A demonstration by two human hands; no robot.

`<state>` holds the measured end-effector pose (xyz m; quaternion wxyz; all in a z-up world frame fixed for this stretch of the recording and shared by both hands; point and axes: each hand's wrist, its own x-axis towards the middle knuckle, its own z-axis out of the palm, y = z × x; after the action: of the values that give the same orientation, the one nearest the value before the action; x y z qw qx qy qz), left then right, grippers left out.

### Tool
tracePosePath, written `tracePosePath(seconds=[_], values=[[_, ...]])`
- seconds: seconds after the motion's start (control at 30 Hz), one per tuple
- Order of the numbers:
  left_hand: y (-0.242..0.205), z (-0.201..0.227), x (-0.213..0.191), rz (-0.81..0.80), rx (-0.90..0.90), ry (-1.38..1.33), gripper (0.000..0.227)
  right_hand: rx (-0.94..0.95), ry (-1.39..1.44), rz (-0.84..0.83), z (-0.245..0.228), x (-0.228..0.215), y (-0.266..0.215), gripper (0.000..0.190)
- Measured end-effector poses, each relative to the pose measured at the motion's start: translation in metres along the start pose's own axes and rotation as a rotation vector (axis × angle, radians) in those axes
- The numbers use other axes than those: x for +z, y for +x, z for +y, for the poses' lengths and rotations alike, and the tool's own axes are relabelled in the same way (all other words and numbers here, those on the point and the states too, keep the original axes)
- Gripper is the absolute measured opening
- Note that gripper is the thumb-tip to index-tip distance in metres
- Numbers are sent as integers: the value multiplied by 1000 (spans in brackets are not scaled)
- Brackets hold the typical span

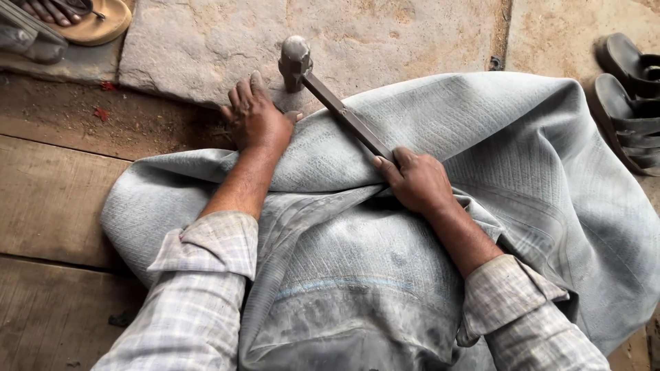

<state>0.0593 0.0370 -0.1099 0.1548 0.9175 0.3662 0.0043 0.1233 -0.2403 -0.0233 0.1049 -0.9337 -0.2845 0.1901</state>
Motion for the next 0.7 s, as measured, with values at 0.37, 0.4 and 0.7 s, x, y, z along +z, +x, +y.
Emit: tracePosePath(seconds=[0.37,0.4,0.7], values=[[-5,7,-12,-54,-3,-21,116,42,122,113,2,-6,5,57],[-3,5,-10,-38,-10,-26,116,44,67,50,1,-5,9,55],[-2,5,-9,-42,-17,-9,117,108,172,3,13,5,9,59]])
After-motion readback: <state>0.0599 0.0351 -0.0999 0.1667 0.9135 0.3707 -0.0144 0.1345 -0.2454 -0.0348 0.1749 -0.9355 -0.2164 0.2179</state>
